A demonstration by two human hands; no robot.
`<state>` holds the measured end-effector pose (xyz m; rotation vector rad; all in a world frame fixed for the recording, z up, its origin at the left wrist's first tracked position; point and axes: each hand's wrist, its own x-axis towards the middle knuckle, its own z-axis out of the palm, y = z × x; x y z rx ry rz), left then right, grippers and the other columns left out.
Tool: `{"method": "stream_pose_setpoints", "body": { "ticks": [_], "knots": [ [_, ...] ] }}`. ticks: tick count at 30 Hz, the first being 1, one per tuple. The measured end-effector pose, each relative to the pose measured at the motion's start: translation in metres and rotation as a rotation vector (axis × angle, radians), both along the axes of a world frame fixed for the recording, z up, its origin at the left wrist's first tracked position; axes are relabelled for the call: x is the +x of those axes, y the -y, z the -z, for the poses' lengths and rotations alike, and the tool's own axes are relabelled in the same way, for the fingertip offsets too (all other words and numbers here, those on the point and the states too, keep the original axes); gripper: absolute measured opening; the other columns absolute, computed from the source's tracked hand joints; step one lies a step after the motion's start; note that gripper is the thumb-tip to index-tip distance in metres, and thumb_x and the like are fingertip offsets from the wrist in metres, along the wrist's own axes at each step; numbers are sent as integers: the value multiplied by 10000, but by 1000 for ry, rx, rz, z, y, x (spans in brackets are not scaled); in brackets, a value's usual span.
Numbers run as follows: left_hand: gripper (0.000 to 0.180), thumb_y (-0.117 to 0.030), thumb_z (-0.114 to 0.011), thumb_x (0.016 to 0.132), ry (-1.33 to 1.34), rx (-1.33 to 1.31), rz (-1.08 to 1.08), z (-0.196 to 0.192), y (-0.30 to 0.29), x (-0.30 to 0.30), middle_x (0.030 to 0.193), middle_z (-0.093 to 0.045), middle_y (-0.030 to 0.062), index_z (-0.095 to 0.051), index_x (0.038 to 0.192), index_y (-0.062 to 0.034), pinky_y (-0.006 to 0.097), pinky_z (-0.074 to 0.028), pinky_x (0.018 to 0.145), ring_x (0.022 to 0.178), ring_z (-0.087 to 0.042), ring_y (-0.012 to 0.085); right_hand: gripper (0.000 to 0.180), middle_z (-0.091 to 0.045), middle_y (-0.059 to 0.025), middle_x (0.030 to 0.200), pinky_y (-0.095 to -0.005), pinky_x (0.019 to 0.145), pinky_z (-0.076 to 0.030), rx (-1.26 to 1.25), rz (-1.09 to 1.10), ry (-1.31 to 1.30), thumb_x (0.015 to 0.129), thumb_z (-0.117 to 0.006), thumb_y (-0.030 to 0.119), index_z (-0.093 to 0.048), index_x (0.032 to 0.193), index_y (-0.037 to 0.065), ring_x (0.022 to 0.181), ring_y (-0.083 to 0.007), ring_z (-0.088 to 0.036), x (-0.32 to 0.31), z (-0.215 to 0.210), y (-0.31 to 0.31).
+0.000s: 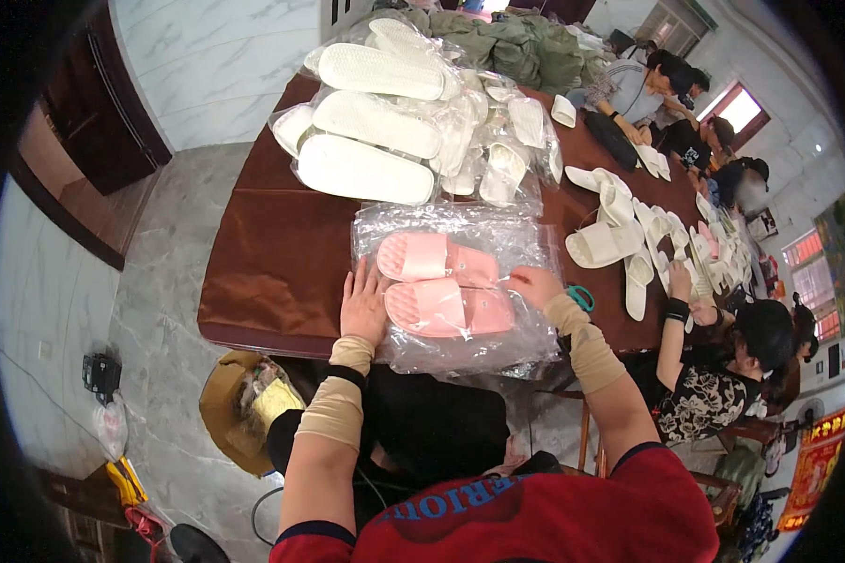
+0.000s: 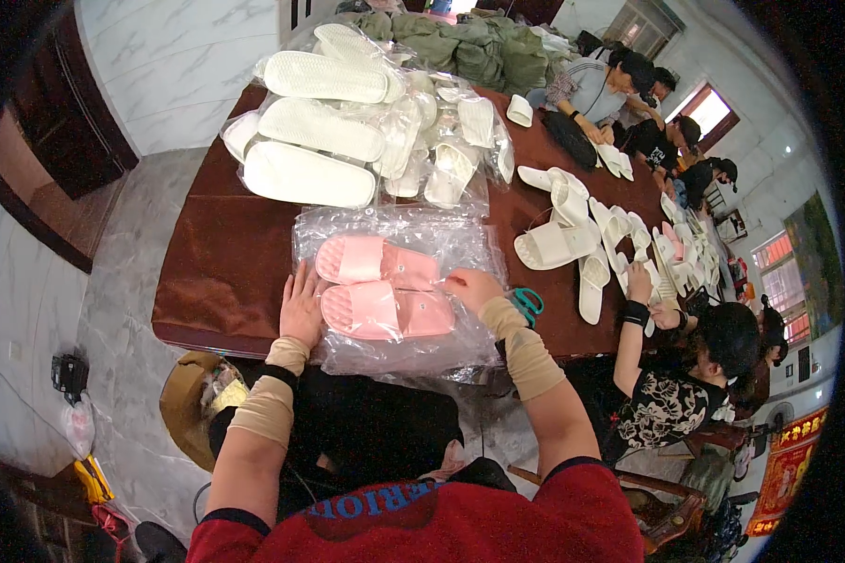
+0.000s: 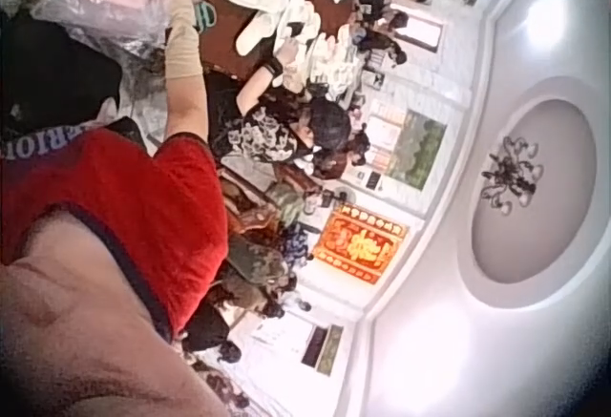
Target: Packing slippers into plastic bags and organizing them on a table.
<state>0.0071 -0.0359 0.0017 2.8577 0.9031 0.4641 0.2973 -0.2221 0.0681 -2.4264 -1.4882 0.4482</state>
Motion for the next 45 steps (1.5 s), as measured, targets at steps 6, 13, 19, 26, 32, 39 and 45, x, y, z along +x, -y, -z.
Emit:
{"method": "stream_pose_setpoints", "body": {
  "ticks": [6, 13, 19, 26, 32, 39, 45],
  "knots": [
    [426, -209, -405, 887, 24, 8, 9, 0, 4, 3, 1413, -366, 88, -455, 1300, -114, 447, -189, 1114, 1385, -197, 285, 424, -662, -54, 904, -346, 661, -502, -95, 476, -1198, 868, -532, 436, -617, 1037, 57, 769, -178, -610, 28, -18, 8],
    [439, -247, -402, 893, 48, -13, -4, 3, 4, -11, 1417, -360, 92, -453, 1314, -131, 460, -183, 1113, 1383, -198, 288, 182, -633, -74, 886, -352, 717, -522, 401, 228, -1185, 898, -539, 196, -562, 1006, 51, 798, -203, -626, 13, -46, 35],
    [434, -227, -411, 888, 71, -49, 0, -1, 2, -5, 1422, -355, 98, -455, 1305, -116, 457, -182, 1114, 1382, -200, 286, 302, -660, -92, 958, -337, 796, -503, -28, 189, -1079, 858, -628, 223, -607, 1082, 23, 921, -190, -624, 27, -18, 31],
    [430, -237, -382, 902, 64, 4, 4, 11, -1, -6, 1436, -343, 91, -467, 1303, -108, 449, -174, 1118, 1389, -186, 278, 549, -640, -91, 1039, -328, 761, -497, -371, -134, -387, 724, -745, 318, -581, 1119, -27, 897, -188, -610, 19, 11, -14],
    [433, -253, -376, 903, 54, -22, -5, 3, 4, 1, 1422, -365, 101, -471, 1305, -122, 452, -177, 1116, 1388, -190, 282, 491, -654, -91, 976, -347, 760, -501, -75, 16, -632, 730, -752, 286, -594, 1106, 13, 871, -218, -620, 44, 36, -5],
    [439, -256, -392, 892, 35, 19, -8, 12, 0, -13, 1422, -362, 100, -489, 1289, -96, 452, -177, 1114, 1393, -176, 281, 429, -617, -105, 1064, -318, 806, -502, 175, 268, -1156, 804, -652, 75, -514, 1200, -15, 914, -187, -615, -2, 16, -25],
    [468, -303, -392, 883, 26, -4, 22, 18, -6, -14, 1427, -340, 137, -471, 1274, -58, 452, -160, 1114, 1395, -162, 301, 358, -635, -83, 1032, -322, 821, -509, 133, 387, -1472, 810, -650, 49, -545, 1146, -12, 924, -182, -627, -1, 33, -32]
  ]
}}
